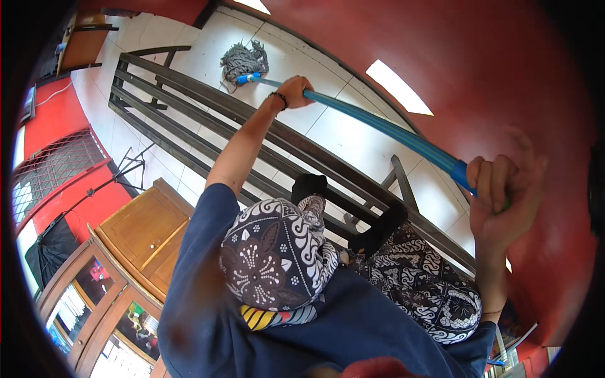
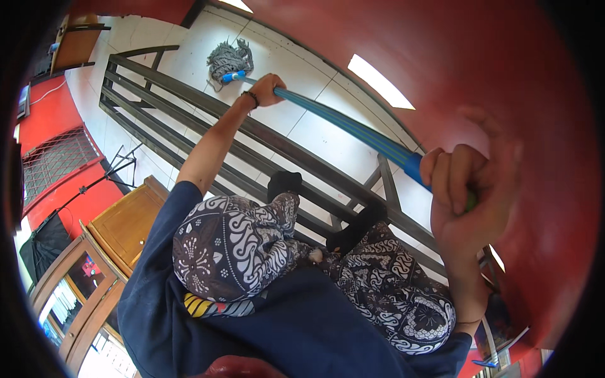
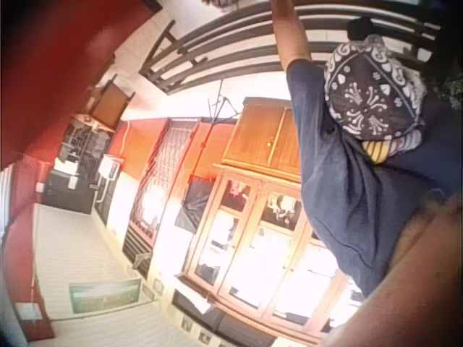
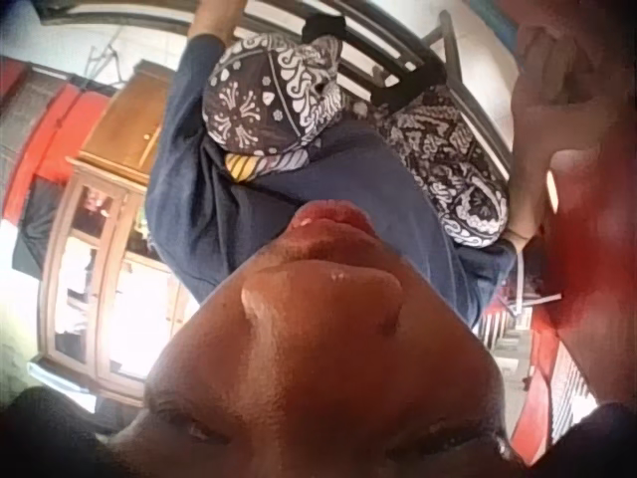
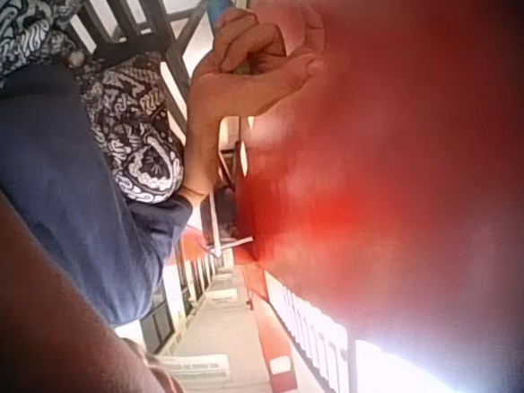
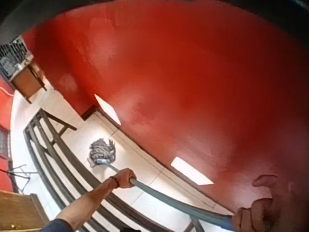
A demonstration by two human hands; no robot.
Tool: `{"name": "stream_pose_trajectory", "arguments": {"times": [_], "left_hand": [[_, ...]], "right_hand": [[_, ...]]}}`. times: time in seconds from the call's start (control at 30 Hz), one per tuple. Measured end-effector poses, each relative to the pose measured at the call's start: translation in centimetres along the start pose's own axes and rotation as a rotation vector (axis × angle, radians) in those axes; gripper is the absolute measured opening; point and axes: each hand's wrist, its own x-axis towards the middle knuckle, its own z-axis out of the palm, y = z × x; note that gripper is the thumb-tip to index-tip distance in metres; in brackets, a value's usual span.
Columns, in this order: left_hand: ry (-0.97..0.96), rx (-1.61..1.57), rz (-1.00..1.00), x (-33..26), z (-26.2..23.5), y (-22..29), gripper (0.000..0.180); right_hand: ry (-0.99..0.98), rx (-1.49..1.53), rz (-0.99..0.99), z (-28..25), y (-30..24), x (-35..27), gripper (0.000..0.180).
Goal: Mopping a tiled floor and then manually reassembling the mop head onto the mop pole.
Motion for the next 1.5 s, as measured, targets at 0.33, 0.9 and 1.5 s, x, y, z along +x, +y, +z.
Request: {"name": "stream_pose_trajectory", "arguments": {"times": [0.33,0.9,1.5], "left_hand": [[0.028,0.112,0.064,0.1,1.0,-1.7,0.015],[0.220,0.048,0.187,-1.7,1.8,-3.3,0.016],[0.299,-0.259,0.153,-4.5,4.5,5.0,0.012]], "right_hand": [[0.046,0.014,0.070,1.5,0.7,1.0,0.054],[-0.140,-0.145,-0.075,3.0,1.1,-1.3,0.034],[-0.344,-0.092,-0.366,2.9,-6.5,-4.5,0.040]]}}
